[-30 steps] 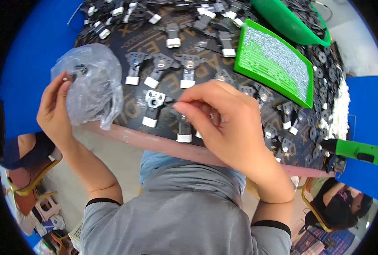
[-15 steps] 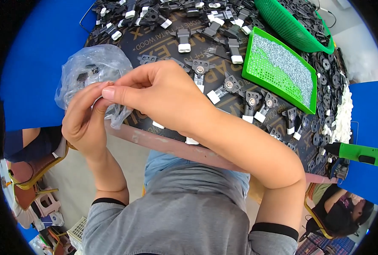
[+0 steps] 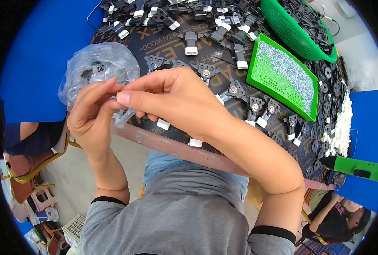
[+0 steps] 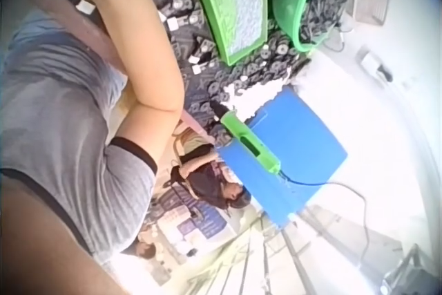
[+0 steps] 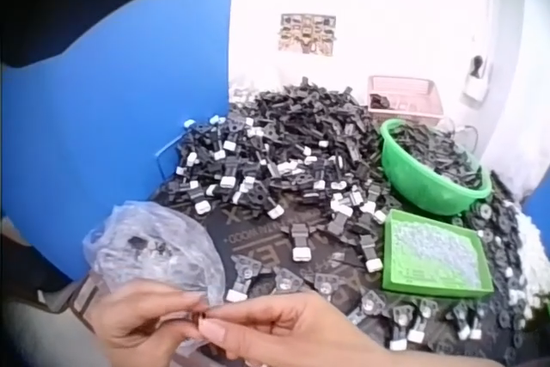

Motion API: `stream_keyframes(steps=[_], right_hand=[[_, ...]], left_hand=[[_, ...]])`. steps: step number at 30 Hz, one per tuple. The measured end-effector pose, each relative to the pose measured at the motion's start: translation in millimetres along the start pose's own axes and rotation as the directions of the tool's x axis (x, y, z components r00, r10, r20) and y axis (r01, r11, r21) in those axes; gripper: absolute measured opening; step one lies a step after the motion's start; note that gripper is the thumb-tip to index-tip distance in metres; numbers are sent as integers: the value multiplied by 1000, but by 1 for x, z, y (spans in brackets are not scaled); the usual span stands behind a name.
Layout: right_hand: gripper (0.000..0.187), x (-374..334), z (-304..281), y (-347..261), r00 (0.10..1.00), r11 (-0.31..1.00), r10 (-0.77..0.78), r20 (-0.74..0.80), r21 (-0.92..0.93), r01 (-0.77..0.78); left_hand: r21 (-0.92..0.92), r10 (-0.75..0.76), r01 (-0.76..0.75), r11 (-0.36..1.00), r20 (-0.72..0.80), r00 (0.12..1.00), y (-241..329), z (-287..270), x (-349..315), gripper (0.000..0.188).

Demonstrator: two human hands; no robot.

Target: Manually assembling small plastic and metal components at a factory workbench.

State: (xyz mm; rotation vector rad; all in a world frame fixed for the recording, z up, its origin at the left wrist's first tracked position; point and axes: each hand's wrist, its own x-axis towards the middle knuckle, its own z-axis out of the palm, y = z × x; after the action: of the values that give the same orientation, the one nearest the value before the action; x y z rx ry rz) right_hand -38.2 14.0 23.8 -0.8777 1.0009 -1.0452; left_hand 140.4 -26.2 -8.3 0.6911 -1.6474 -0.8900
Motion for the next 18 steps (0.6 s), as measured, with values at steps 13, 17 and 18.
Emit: stream_keyframes(steps=[13,17,18], right_hand=[[16,-3,-19,4,927,606,-374,-29,-764,221],[14,-11,-28,18,886,162,-394,242,-931,327],[14,-12,-26,21,886,162,-394,243,-931,328]], left_hand=[[395,213,-152,906,-114,970,-21,-23,17,23],[648,31,105,754,-194,981,-39,-50,25,22],[729,46,97,678,-173,984,-41,-52,24,22]])
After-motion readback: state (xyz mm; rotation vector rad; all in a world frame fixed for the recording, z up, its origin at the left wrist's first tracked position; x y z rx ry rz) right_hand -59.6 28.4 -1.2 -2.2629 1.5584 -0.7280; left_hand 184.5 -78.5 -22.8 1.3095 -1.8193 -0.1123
